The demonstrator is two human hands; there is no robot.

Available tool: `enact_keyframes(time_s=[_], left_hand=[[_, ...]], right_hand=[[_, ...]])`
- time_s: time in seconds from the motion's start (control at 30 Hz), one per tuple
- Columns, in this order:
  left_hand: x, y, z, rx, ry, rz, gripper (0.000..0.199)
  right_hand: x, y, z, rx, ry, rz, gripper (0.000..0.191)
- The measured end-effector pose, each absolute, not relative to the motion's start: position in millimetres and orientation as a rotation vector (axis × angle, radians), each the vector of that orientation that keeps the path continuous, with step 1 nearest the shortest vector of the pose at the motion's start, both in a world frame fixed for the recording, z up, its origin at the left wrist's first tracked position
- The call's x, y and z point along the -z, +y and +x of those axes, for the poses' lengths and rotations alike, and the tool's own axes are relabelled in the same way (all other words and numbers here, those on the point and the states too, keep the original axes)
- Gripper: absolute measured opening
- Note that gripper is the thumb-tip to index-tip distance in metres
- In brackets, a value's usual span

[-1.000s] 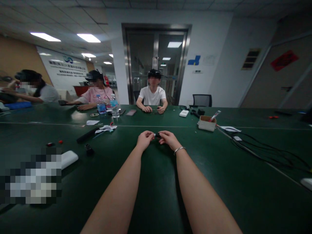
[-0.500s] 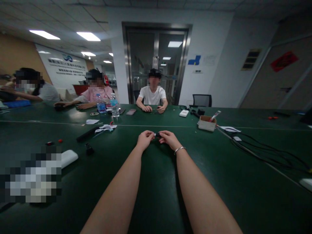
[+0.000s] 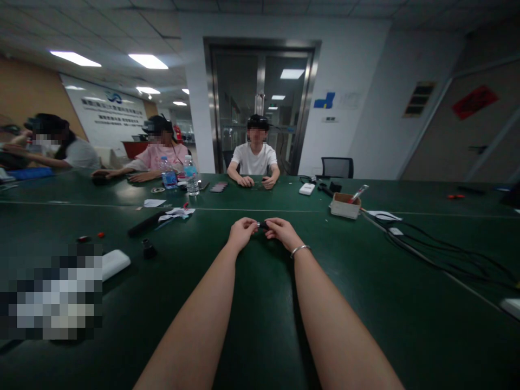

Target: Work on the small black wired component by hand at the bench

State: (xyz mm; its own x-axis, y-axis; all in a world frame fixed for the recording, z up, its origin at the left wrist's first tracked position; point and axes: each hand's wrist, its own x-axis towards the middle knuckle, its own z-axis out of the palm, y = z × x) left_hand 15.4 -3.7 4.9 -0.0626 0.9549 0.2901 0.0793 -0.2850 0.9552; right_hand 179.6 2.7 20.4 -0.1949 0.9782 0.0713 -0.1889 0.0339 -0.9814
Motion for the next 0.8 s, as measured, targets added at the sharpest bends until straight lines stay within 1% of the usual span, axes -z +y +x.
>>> enact_keyframes(time_s=[0.17, 0.3, 0.47, 0.53, 0.63, 0.7, 0.77, 0.8], left_hand=[[-7.1, -5.7, 16.2, -1.460, 1.158, 1.424, 0.014], [-9.7, -8.3, 16.9, -1.455, 1.181, 1.424, 0.010], [-10.5, -9.0, 16.5, -1.441, 1.183, 1.431, 0.009], [-10.5, -8.2, 16.5, -1.450, 1.180, 1.426, 0.008], [-10.1, -6.8, 16.7, -1.464, 1.176, 1.417, 0.007], [-9.6, -6.1, 16.8, -1.471, 1.172, 1.411, 0.006], [-9.0, -5.8, 16.7, -1.477, 1.169, 1.403, 0.006], [-8.7, -5.8, 16.5, -1.480, 1.164, 1.400, 0.007]], right_hand=[[-19.9, 3.0, 179.1, -1.389, -1.238, -0.931, 0.008], [-20.1, 2.5, 179.4, -1.387, -1.232, -0.935, 0.008], [-21.0, 0.5, 182.4, -1.411, -1.248, -0.885, 0.022], [-21.2, 0.6, 182.4, -1.410, -1.243, -0.867, 0.025], [-20.6, 2.2, 180.4, -1.386, -1.248, -0.925, 0.015], [-19.9, 3.3, 179.1, -1.378, -1.277, -0.968, 0.011], [-19.6, 3.5, 178.9, -1.381, -1.292, -0.946, 0.013], [-19.7, 3.3, 179.1, -1.383, -1.285, -0.918, 0.018]])
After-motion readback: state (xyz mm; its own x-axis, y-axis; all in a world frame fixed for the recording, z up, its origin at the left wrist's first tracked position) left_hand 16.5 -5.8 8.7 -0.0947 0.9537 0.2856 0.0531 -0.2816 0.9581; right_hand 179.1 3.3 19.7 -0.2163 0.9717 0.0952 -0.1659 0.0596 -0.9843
